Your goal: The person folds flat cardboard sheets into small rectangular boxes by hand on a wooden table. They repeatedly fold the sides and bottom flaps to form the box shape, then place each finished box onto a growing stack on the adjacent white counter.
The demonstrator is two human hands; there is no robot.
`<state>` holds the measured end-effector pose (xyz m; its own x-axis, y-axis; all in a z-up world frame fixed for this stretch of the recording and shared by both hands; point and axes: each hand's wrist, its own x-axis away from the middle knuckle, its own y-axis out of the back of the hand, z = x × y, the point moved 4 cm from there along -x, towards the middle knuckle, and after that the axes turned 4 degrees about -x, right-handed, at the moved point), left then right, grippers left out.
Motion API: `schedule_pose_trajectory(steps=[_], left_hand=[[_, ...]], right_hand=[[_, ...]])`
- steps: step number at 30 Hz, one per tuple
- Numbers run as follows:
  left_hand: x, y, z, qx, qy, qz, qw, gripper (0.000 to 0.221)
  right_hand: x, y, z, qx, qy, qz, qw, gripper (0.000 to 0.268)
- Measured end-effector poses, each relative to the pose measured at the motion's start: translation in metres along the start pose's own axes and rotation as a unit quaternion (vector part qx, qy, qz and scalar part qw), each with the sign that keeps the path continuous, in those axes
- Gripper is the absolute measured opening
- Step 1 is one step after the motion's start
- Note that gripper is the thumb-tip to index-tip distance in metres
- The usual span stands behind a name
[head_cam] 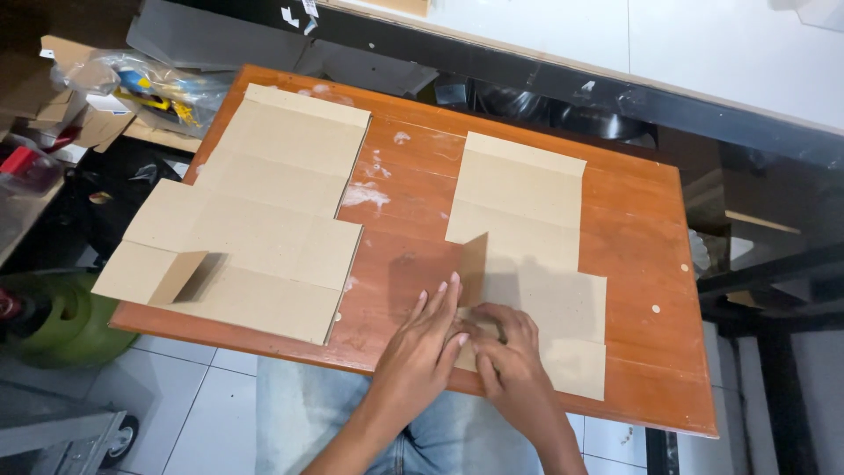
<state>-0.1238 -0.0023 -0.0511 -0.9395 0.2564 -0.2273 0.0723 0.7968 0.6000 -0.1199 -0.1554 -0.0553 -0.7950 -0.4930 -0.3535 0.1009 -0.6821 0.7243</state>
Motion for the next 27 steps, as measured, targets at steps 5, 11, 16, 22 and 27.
schedule_pose_trajectory(steps=[5,11,16,22,27], left_hand=[[0.007,-0.023,0.006,-0.231,-0.089,-0.024,0.969,0.054],[0.007,-0.028,0.008,-0.348,-0.099,-0.064,0.930,0.052],[0.005,-0.025,0.011,-0.322,-0.115,-0.068,0.937,0.049],[0.006,-0.029,0.014,-0.303,-0.109,-0.044,0.946,0.053],[0.008,-0.026,0.010,-0.290,-0.096,-0.064,0.950,0.052]], right_hand=[[0.007,0.014,-0.007,-0.071,-0.088,-0.147,0.983,0.020],[-0.023,0.014,-0.008,0.056,-0.056,0.019,0.997,0.046],[-0.055,-0.004,-0.042,0.075,-0.076,0.266,0.958,0.074],[-0.077,-0.011,-0.057,0.174,-0.066,0.231,0.955,0.078],[-0.061,0.004,-0.034,0.058,-0.076,0.239,0.966,0.067]])
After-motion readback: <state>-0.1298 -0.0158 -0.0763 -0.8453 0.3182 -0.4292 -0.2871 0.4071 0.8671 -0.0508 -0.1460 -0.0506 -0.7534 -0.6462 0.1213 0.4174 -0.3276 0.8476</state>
